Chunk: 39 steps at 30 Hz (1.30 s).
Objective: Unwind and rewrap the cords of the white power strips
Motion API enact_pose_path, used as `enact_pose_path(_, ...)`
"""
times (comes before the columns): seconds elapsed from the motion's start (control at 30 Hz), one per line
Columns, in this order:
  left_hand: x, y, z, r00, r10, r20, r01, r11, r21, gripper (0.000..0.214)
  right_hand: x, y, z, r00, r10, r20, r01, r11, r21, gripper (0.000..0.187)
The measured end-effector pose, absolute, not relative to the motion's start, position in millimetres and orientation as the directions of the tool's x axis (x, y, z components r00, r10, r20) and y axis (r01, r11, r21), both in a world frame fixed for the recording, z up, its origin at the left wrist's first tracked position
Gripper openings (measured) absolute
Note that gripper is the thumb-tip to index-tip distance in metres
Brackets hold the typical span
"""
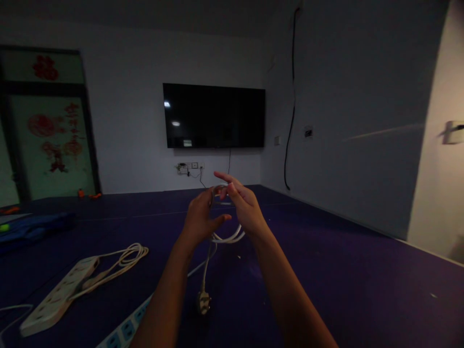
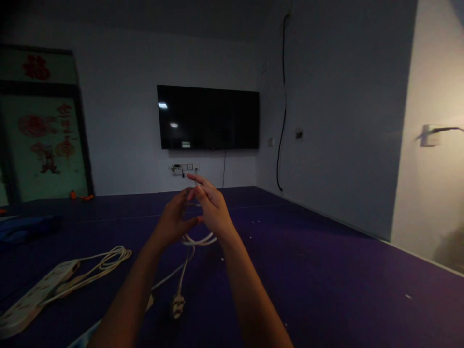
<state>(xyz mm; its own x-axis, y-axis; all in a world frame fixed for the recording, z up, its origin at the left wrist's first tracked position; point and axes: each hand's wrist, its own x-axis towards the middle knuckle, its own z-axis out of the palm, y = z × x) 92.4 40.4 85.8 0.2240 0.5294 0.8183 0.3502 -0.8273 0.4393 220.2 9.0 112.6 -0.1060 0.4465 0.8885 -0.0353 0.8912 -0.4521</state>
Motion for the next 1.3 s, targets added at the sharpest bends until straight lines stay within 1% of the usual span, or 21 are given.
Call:
enact_pose_path(0.1,92,44,84,0.263,0.479,0.837,0.451,-0.828,0.333,0.044,218,5,113,-0.096,0.467,0.879,-0.097,0.874,-0.476,0.042)
enact_pose_path(0.17,90,46,83,0.255,0.471,0.844,0.492,-0.815,0.306,0.03,216,1,114,-0.088,0.466,0.88,-0.137,0.87,-0.474,0.042)
enact_pose_path(0.27,86,51,79,0.199,0.492,0.848,0.532,-0.781,0.328,0.022,214,-5,115,-0.096,0.463,0.881,-0.175,0.864,-0.472,0.04)
enact_pose_path(0.4,78,59,73,0.117,0.535,0.837,0.511,-0.755,0.411,0.016,208,-15,117,-0.134,0.44,0.888,-0.126,0.881,-0.455,0.039)
enact_pose_path(0.5,72,65,69,0.059,0.56,0.826,0.537,-0.716,0.447,0.016,202,-19,115,-0.149,0.44,0.886,-0.155,0.874,-0.46,0.037)
enact_pose_path(0.6,67,68,67,0.053,0.562,0.826,0.582,-0.689,0.431,0.015,197,-18,113,-0.141,0.469,0.872,-0.25,0.835,-0.49,0.033)
enact_pose_path(0.67,65,70,65,0.051,0.553,0.831,0.583,-0.693,0.425,0.015,194,-16,112,-0.094,0.491,0.866,-0.293,0.818,-0.496,0.03)
enact_pose_path(0.73,64,72,64,0.052,0.552,0.832,0.548,-0.713,0.438,0.016,193,-13,112,-0.02,0.514,0.857,-0.299,0.815,-0.496,0.028)
enact_pose_path(0.83,67,75,61,0.076,0.543,0.836,0.484,-0.753,0.445,0.023,194,-6,112,0.095,0.528,0.844,-0.279,0.828,-0.486,0.032)
enact_pose_path(0.9,71,75,58,0.09,0.516,0.852,0.467,-0.777,0.421,0.031,195,0,112,0.145,0.521,0.841,-0.268,0.839,-0.474,0.037)
enact_pose_path(1.0,78,74,55,0.144,0.457,0.878,0.468,-0.813,0.346,0.041,197,9,110,0.169,0.522,0.836,-0.243,0.844,-0.477,0.043)
enact_pose_path(1.07,83,72,56,0.174,0.403,0.899,0.459,-0.841,0.288,0.043,199,13,108,0.163,0.535,0.829,-0.241,0.836,-0.492,0.045)
enact_pose_path(1.13,87,68,58,0.185,0.363,0.913,0.427,-0.867,0.258,0.041,201,15,108,0.154,0.562,0.813,-0.266,0.816,-0.514,0.048)
enact_pose_path(1.2,91,65,60,0.188,0.377,0.907,0.376,-0.881,0.288,0.042,201,15,109,0.152,0.598,0.787,-0.313,0.784,-0.536,0.052)
enact_pose_path(1.3,97,61,62,0.195,0.45,0.871,0.313,-0.87,0.38,0.043,201,11,111,0.152,0.638,0.755,-0.367,0.746,-0.556,0.059)
